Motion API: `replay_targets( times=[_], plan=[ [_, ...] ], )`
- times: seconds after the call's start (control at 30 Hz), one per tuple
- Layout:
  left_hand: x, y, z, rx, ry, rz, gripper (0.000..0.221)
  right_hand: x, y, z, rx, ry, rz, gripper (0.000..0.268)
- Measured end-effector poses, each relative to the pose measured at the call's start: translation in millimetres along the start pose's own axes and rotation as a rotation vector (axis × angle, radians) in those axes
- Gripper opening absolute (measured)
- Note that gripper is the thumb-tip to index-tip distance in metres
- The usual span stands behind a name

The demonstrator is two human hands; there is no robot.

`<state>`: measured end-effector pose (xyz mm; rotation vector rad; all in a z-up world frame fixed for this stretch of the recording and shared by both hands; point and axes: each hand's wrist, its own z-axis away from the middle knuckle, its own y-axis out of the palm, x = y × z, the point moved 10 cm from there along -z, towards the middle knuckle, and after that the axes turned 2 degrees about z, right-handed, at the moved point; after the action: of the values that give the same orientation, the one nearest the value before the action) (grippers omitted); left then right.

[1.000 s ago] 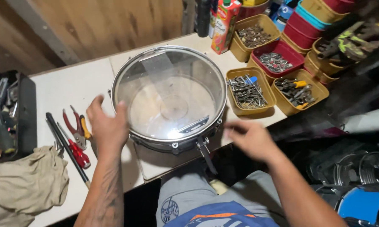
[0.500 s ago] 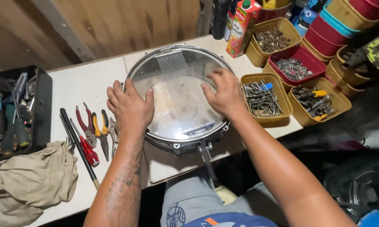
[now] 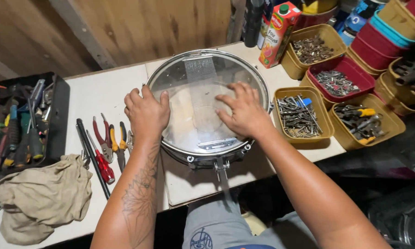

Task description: Repairing and reassembling a snare drum on a workbench using various hand tools

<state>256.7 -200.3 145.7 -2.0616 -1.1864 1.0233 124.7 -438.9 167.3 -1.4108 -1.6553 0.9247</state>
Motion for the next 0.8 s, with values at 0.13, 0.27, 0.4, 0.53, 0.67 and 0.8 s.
replay_targets(
  times=[0.13, 0.27, 0.4, 0.53, 0.67, 0.8],
  plan=[
    [3, 0, 0, -0.085, 0.021, -0.013, 0.048, -15, 10, 1, -0.045, 0.040, 0.035, 0.034],
    [8, 1, 1, -0.122, 0.040, -0.004, 0.042, -13, 12, 2, -0.029, 0.048, 0.036, 0.031],
    [4, -5, 1, -0.136, 0.041, -0.013, 0.040, -15, 14, 2, -0.015, 0.052, 0.003, 0.031],
    [7, 0, 2, -0.164, 0.046, -0.011, 0.040, -7, 10, -1, 0.050, 0.018, 0.007, 0.039],
    [6, -4, 3, -0.186, 0.046, -0.001, 0.039, 25, -9, -4, 0.164, -0.101, -0.097, 0.053],
    [6, -1, 2, -0.144, 0.025, 0.004, 0.040, 31, 10, 1, 0.337, -0.161, -0.146, 0.057]
  ],
)
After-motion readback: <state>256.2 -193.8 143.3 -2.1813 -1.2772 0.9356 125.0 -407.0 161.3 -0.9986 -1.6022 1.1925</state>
